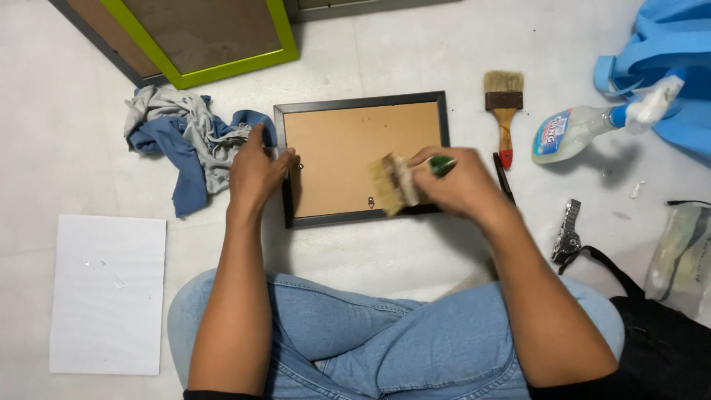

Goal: Cleaning and dusting various picture frames using a spray bottle, cloth, and brushes.

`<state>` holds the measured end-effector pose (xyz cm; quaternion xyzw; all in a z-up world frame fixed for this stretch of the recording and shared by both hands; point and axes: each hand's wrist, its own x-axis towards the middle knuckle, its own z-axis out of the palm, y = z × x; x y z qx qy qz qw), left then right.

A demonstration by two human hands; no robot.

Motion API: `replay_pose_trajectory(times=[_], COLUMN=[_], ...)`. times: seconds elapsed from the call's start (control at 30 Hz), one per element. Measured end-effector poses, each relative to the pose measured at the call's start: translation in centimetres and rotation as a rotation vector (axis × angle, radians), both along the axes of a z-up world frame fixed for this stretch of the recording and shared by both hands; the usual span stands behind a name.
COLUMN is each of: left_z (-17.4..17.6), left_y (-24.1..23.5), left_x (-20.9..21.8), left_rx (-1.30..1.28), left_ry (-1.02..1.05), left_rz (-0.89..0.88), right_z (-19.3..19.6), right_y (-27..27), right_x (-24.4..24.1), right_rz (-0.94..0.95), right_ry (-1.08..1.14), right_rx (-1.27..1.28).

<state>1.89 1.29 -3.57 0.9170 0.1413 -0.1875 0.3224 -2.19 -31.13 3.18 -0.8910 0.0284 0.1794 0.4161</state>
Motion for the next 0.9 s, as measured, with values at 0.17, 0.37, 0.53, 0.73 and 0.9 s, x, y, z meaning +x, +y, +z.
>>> replay_pose_trajectory(times=[0.17,0.37,0.53,0.73,0.9], left_z=[-1.0,-1.2,0.1,0.5,0.3], left_y=[0.4,-0.2,-0.2,-3.9,-6.8], left_x=[0.2,0.3,-0.2,-0.6,-1.9], left_rx=[0.006,0.006,-0.018,-0.174,-0.280], left_ry=[-0.076,-0.094,-0.162,-0.286,-0.254], left_rz=[0.025,-0.005,0.015,-0.131,-0.281], right_z=[0.0,2.1,-2.2,0.4,-2.8], right_y=[-5.6,0.9,-7.8,0.0,-0.4], right_x=[1.2,-1.4,2.6,-0.7,0.7], right_rz=[-0.087,0.041,-0.185,-0.034,0.032], right_ry=[-0.493,0.032,-0.220,-0.233,-0.133], right_rx=[-0.482,-0.027,-0.407,0.020,0.107])
